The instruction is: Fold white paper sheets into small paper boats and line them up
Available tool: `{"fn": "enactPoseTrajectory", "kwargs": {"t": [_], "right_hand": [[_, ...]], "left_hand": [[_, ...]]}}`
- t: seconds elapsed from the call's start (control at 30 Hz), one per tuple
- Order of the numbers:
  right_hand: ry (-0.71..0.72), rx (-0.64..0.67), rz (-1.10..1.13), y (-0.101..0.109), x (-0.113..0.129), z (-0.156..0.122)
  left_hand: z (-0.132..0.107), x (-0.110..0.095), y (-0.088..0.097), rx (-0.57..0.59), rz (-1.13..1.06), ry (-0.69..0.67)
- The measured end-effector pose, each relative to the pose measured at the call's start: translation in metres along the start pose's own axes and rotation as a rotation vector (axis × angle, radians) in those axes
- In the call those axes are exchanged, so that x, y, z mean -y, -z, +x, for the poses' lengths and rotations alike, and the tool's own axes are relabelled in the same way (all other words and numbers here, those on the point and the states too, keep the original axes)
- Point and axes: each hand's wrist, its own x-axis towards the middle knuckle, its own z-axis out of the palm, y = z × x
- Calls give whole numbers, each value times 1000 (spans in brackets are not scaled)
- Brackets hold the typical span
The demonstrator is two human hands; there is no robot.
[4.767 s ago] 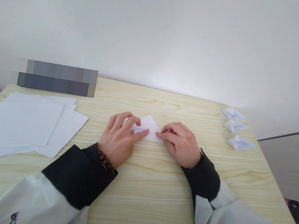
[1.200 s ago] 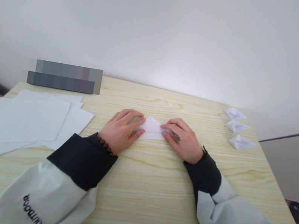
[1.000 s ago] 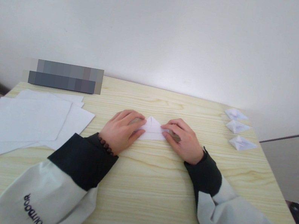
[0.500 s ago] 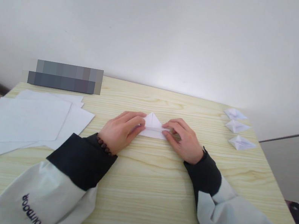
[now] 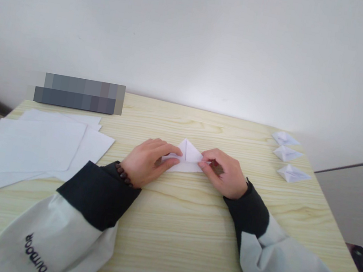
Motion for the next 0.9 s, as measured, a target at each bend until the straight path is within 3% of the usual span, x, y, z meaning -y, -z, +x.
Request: {"fn": "enactPoseTrajectory", "kwargs": {"t": [0.2,0.37,0.53,0.77,0.9], "right_hand": [[84,27,77,0,0,0],[20,49,108,1,2,1],[-177,-16,177,0,1,-1],[-168,-3,112,-3,5,-1],[-96,38,37,-5,12,2]], "left_hand": [[0,0,0,35,-127,-52],[1,-1,3,84,-254,139],[-1,-1,2,54,-384,302],[2,-3,3,145,-235,280],[3,-4,1,110,-217,271]]}}
